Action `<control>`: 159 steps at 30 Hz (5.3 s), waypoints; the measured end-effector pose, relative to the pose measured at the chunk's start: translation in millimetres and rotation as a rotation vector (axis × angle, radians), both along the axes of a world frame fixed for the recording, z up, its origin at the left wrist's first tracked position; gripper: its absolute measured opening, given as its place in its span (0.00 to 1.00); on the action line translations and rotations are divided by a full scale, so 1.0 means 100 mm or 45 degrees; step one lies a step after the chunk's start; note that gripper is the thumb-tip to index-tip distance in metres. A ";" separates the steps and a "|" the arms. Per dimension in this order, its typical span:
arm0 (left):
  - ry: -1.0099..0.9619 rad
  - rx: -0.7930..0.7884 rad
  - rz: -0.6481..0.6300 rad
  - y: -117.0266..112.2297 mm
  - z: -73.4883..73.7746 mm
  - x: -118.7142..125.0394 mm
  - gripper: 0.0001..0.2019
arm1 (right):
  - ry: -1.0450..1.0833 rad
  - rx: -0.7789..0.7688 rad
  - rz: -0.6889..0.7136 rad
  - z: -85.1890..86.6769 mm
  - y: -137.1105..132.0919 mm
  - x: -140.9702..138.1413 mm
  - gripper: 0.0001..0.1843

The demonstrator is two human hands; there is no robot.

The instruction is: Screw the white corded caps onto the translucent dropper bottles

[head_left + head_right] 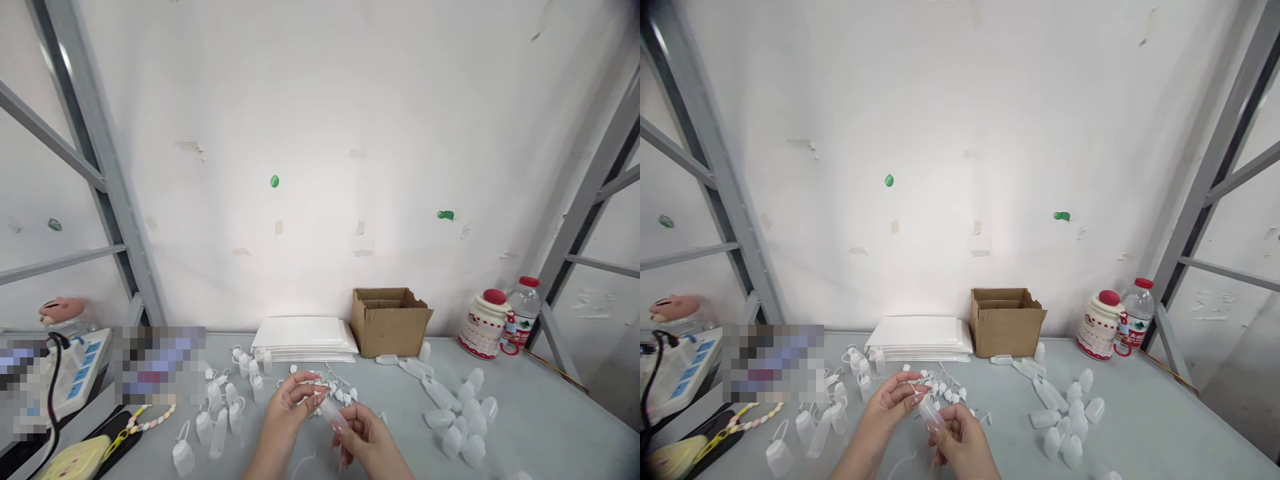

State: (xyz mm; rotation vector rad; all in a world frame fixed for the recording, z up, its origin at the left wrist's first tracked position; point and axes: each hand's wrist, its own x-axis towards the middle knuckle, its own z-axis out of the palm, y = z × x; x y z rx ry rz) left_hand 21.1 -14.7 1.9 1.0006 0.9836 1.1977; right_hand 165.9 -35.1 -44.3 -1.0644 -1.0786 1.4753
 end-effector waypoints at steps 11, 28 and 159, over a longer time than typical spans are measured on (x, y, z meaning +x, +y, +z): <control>0.003 0.055 -0.048 0.02 -0.02 -0.01 0.15 | 0.138 -0.241 0.136 -0.02 0.01 -0.04 0.34; -0.615 -0.258 0.001 -0.03 0.06 -0.06 0.13 | 0.055 0.197 -0.204 0.13 -0.06 0.04 0.26; -0.107 -0.051 0.071 -0.05 0.02 0.04 0.21 | -0.880 0.574 -0.448 -0.08 -0.14 -0.01 0.28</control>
